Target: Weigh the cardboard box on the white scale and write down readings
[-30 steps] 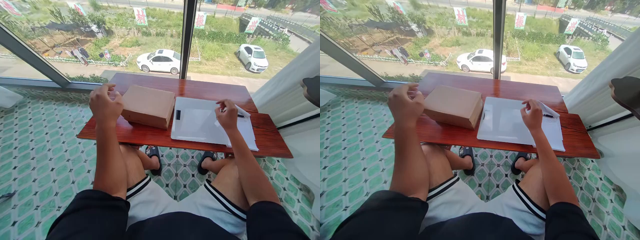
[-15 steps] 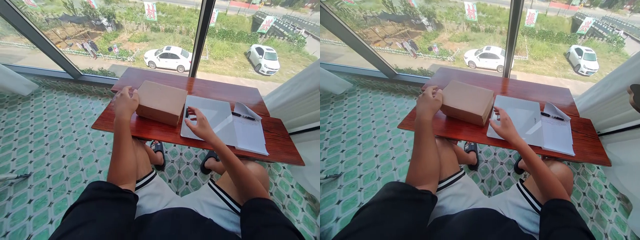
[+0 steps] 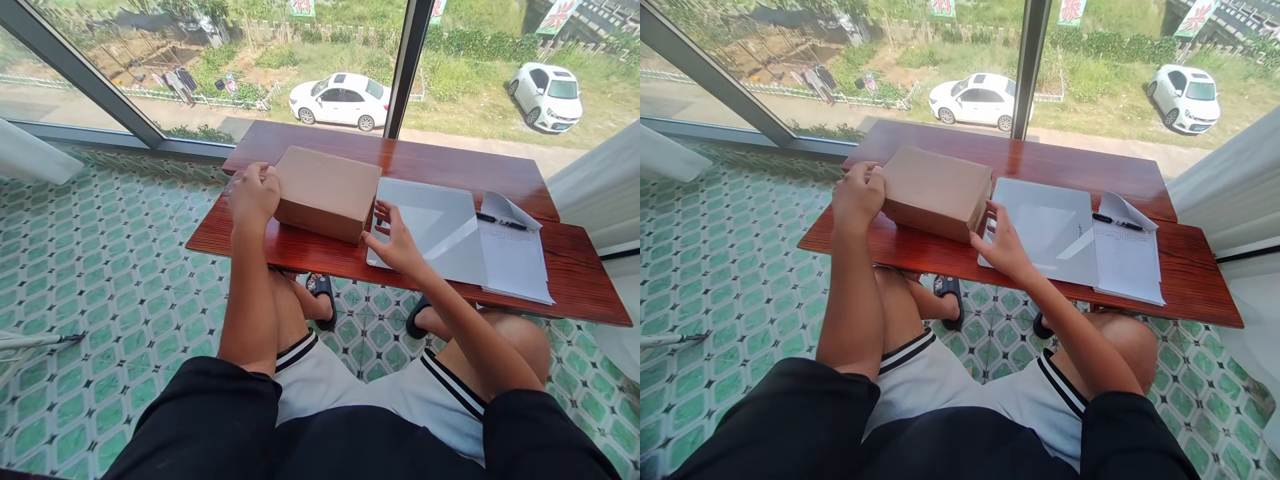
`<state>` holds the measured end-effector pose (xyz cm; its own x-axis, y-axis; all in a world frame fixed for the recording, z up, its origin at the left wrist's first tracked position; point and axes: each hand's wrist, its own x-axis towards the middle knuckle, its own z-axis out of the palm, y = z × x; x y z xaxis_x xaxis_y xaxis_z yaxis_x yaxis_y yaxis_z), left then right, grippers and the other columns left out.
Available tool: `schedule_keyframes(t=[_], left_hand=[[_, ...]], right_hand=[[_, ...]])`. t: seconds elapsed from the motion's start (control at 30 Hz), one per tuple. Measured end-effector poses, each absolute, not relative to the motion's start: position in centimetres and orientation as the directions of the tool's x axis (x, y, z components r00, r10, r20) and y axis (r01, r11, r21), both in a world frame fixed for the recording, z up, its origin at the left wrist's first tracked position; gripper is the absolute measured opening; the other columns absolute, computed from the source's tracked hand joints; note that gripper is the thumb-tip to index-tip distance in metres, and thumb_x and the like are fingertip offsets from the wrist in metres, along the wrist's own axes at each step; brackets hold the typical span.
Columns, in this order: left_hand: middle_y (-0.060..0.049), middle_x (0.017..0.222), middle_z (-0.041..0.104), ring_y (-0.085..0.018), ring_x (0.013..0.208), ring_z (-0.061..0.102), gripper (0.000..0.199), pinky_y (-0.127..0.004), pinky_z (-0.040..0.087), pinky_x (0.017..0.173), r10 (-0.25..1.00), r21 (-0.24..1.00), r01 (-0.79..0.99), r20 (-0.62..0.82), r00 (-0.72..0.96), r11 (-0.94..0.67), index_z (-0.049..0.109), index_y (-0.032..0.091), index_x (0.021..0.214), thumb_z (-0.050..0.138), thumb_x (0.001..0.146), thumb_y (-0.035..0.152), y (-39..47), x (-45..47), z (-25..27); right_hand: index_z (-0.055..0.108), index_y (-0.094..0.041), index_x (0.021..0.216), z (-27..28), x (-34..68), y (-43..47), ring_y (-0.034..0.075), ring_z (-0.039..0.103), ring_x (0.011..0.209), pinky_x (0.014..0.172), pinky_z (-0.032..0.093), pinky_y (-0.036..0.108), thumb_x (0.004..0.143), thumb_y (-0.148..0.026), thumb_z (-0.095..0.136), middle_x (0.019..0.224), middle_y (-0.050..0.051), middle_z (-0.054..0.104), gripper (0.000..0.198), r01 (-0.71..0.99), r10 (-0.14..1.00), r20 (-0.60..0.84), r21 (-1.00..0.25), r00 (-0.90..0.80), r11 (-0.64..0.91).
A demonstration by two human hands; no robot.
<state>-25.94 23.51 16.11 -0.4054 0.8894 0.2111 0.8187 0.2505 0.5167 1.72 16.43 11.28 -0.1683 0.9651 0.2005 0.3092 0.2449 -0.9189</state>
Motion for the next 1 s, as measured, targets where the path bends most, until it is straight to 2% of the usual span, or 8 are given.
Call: schedule_keyframes(t=[0.13,0.33,0.47,0.73,1.0], left_hand=[[-0.014,0.127,0.072,-0.039,0.123,0.062,0.043,-0.054,0.043,0.106,0.892,0.526,0.817,0.217,-0.397,0.235,0.071,0.025,0.122,0.044,0.096,0.044,23.38,-25.78,16.12],[-0.016,0.119,0.074,-0.041,0.117,0.063,0.044,-0.054,0.045,0.100,0.903,0.489,0.837,0.198,-0.382,0.246,0.072,0.025,0.114,0.039,0.095,0.046,23.30,-25.63,16.27],[-0.015,0.121,0.073,-0.039,0.117,0.063,0.043,-0.053,0.044,0.102,0.895,0.498,0.827,0.199,-0.400,0.260,0.071,0.025,0.117,0.041,0.095,0.046,23.24,-25.51,16.41],[-0.013,0.123,0.073,-0.037,0.119,0.063,0.045,-0.050,0.043,0.105,0.892,0.512,0.820,0.201,-0.405,0.257,0.070,0.025,0.122,0.043,0.094,0.048,23.31,-25.65,16.10],[-0.014,0.127,0.071,-0.039,0.120,0.062,0.046,-0.054,0.042,0.106,0.892,0.520,0.814,0.195,-0.407,0.257,0.067,0.025,0.127,0.045,0.094,0.048,23.67,-25.71,15.93]], right_hand=[[0.036,-0.023,0.151,11.42,1.36,16.41,0.029,0.046,0.144,0.111,0.053,0.048,0.082,-0.033,0.067,0.156,0.015,0.045,0.076,0.319,0.953,0.227,-0.905,-0.199,0.282],[0.035,-0.025,0.155,11.44,1.17,16.48,0.029,0.044,0.146,0.111,0.053,0.049,0.081,-0.031,0.064,0.160,0.011,0.042,0.080,0.332,0.949,0.233,-0.896,-0.212,0.294],[0.034,-0.025,0.156,11.52,1.02,16.56,0.029,0.044,0.146,0.111,0.053,0.049,0.080,-0.028,0.063,0.161,0.010,0.041,0.082,0.341,0.950,0.238,-0.892,-0.204,0.297],[0.034,-0.026,0.155,12.17,1.17,16.57,0.027,0.049,0.142,0.113,0.052,0.050,0.082,-0.026,0.063,0.154,0.008,0.051,0.079,0.341,0.935,0.278,-0.876,-0.222,0.341],[0.030,-0.026,0.157,12.23,1.51,16.63,0.029,0.047,0.144,0.110,0.053,0.051,0.080,-0.026,0.065,0.152,0.010,0.053,0.084,0.386,0.930,0.282,-0.851,-0.237,0.356]])
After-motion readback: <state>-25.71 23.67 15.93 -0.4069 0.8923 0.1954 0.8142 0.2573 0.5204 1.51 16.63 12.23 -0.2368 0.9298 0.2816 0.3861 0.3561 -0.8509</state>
